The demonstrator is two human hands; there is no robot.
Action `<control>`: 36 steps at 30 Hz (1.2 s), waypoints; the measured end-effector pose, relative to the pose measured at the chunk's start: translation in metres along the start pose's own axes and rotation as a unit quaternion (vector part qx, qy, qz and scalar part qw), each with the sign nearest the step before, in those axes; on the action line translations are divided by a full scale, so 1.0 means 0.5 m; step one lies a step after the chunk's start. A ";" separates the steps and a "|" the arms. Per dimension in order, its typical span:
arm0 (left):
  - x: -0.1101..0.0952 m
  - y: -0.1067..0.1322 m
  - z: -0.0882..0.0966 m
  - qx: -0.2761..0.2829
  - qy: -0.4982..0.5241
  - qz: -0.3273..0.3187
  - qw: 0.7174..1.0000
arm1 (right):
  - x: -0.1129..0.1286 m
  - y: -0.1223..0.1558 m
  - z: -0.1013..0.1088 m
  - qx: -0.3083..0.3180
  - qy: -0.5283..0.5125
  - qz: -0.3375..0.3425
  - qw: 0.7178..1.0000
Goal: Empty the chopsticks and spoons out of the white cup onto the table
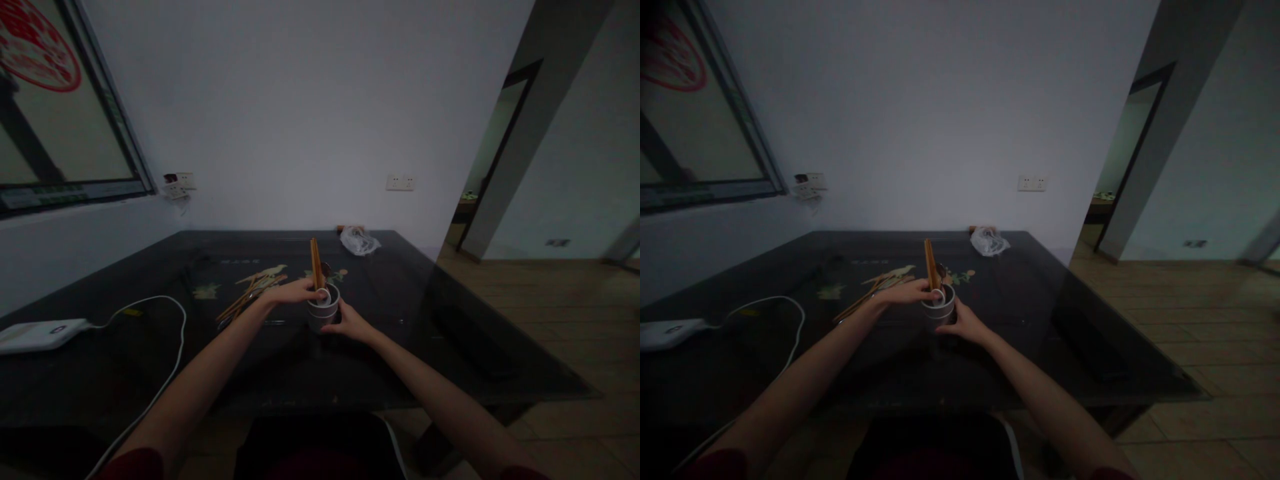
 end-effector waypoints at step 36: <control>-0.056 0.017 0.040 -0.333 0.392 -0.128 0.848 | 0.016 -0.004 -0.003 -0.006 -0.018 -0.018 1.000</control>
Point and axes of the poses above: each hand's wrist, its own y-axis away from the middle knuckle, its own z-axis out of the back of the hand, x = y × z, the point moved 3 cm from there along -y, towards the middle knuckle, and after that the axes turned 10 degrees about z, right-handed, at the moved point
